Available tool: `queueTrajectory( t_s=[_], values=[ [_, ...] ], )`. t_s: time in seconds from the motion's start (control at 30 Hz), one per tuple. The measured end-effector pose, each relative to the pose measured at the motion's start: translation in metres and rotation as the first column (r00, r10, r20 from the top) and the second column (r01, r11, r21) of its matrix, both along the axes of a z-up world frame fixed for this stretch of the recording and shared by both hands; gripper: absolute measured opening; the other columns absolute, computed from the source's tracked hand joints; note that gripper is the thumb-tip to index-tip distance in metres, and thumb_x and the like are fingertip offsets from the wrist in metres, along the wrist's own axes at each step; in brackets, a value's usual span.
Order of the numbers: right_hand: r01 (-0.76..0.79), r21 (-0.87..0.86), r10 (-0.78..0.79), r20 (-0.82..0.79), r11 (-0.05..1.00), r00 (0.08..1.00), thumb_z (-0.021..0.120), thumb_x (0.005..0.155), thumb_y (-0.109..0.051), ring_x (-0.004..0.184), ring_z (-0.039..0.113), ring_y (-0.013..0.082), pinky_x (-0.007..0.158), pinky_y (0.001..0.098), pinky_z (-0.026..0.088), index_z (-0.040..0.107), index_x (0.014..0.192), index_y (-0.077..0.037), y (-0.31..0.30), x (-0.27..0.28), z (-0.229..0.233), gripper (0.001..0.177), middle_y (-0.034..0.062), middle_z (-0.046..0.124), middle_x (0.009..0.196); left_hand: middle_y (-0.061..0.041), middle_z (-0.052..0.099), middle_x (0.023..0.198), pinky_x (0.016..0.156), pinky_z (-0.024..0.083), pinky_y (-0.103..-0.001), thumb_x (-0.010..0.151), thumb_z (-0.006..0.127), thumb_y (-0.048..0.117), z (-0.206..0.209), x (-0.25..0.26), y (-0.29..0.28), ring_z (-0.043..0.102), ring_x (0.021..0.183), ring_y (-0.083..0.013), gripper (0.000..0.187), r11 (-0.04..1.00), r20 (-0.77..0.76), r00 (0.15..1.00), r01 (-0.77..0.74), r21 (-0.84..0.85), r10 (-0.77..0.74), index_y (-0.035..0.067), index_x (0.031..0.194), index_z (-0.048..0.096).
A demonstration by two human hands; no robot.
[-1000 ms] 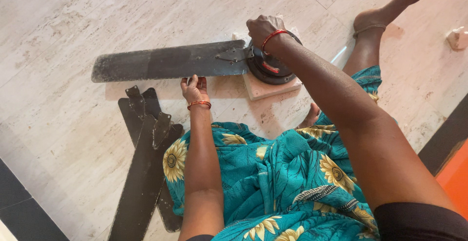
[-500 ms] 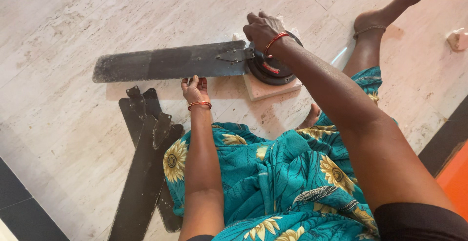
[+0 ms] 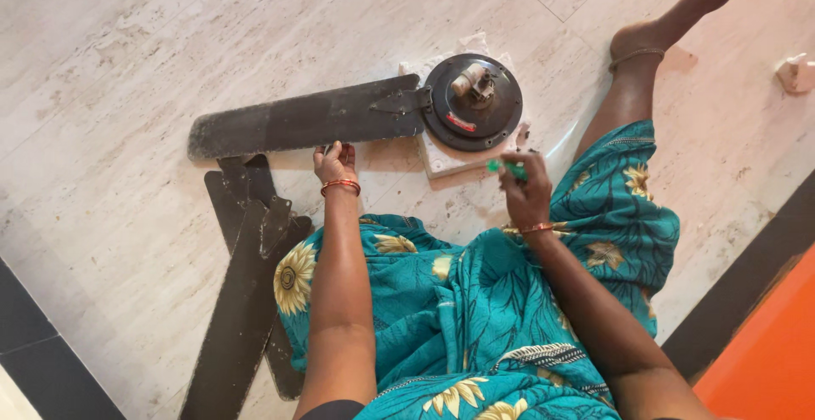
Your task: The person sits on the floor and uses a screwdriver to remove a fan blade from the motor housing. They loosen the screws, detach the blade, and place it aside, then continue to work on the motor housing.
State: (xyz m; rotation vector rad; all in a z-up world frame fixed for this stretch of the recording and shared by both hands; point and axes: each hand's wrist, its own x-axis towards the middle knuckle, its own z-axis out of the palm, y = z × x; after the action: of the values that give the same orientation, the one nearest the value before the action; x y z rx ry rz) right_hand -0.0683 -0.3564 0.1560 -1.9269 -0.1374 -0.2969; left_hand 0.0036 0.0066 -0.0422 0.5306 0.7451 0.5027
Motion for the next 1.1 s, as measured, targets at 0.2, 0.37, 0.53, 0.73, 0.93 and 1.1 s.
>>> queueTrajectory(
  t_s=[0.2,0.37,0.53,0.73,0.93,1.1],
  values=[
    [-0.028,-0.449,0.147,0.233,0.893,0.961,0.072,0.086,-0.006,0.100,0.066,0.0288,0.104,0.0504,0.044,0.070,0.102,-0.012,-0.039,-0.042,-0.055,0.017,0.0071,0.066,0.100,-0.004,0.071,0.098,0.076,0.059,-0.035,0.090,0.070,0.004,-0.007,-0.012,0.004,0.073,0.089,-0.0197,0.032,0.992,-0.076,0.990,0.124,0.038,-0.121,0.009,0.120,0.060],
    [-0.119,-0.416,0.181,0.113,0.901,0.977,0.067,0.094,-0.010,0.103,0.063,0.0323,0.094,0.0429,0.046,0.069,0.108,-0.013,-0.034,-0.028,-0.080,0.014,0.0117,0.063,0.109,-0.007,0.074,0.089,0.064,0.057,-0.029,0.094,0.065,0.014,-0.002,-0.025,-0.011,0.073,0.075,-0.0187,0.021,0.960,-0.247,0.942,0.258,0.107,-0.226,0.012,0.115,0.064],
    [-0.084,-0.476,0.180,0.159,0.875,0.971,0.067,0.094,-0.014,0.095,0.067,0.0295,0.090,0.0433,0.050,0.069,0.105,-0.014,-0.027,-0.028,-0.081,0.011,0.0070,0.064,0.105,-0.008,0.073,0.083,0.061,0.053,-0.027,0.094,0.072,0.012,0.020,-0.040,-0.044,0.069,0.069,-0.0163,0.018,0.702,-0.334,0.941,0.198,0.684,0.059,0.006,0.109,0.065],
    [-0.111,-0.477,0.192,0.124,0.872,0.973,0.065,0.095,-0.017,0.089,0.068,0.0299,0.079,0.0434,0.054,0.068,0.106,-0.014,-0.027,-0.026,-0.077,0.011,0.0067,0.065,0.105,-0.003,0.076,0.096,0.076,0.059,-0.028,0.089,0.078,0.015,0.072,0.014,-0.077,0.073,0.082,-0.0133,0.016,0.177,-0.219,0.974,0.204,0.963,0.066,0.009,0.104,0.078],
    [-0.144,-0.444,0.211,0.105,0.884,0.972,0.065,0.096,-0.018,0.088,0.069,0.0305,0.075,0.0426,0.054,0.068,0.106,-0.013,-0.026,-0.025,-0.073,0.011,0.0082,0.065,0.106,-0.006,0.072,0.093,0.074,0.059,-0.032,0.086,0.081,0.020,0.096,0.076,-0.123,0.073,0.079,-0.0176,0.019,0.070,-0.356,0.933,0.359,0.931,-0.050,0.015,0.105,0.080],
    [-0.127,-0.457,0.221,0.158,0.881,0.962,0.064,0.095,-0.017,0.088,0.069,0.0302,0.075,0.0423,0.055,0.068,0.105,-0.013,-0.026,-0.025,-0.069,0.011,0.0077,0.065,0.103,-0.007,0.068,0.093,0.075,0.057,-0.039,0.084,0.082,0.029,0.107,0.089,-0.137,0.071,0.081,-0.0234,0.019,-0.055,-0.498,0.865,0.500,0.864,0.058,0.024,0.102,0.081]
  ],
)
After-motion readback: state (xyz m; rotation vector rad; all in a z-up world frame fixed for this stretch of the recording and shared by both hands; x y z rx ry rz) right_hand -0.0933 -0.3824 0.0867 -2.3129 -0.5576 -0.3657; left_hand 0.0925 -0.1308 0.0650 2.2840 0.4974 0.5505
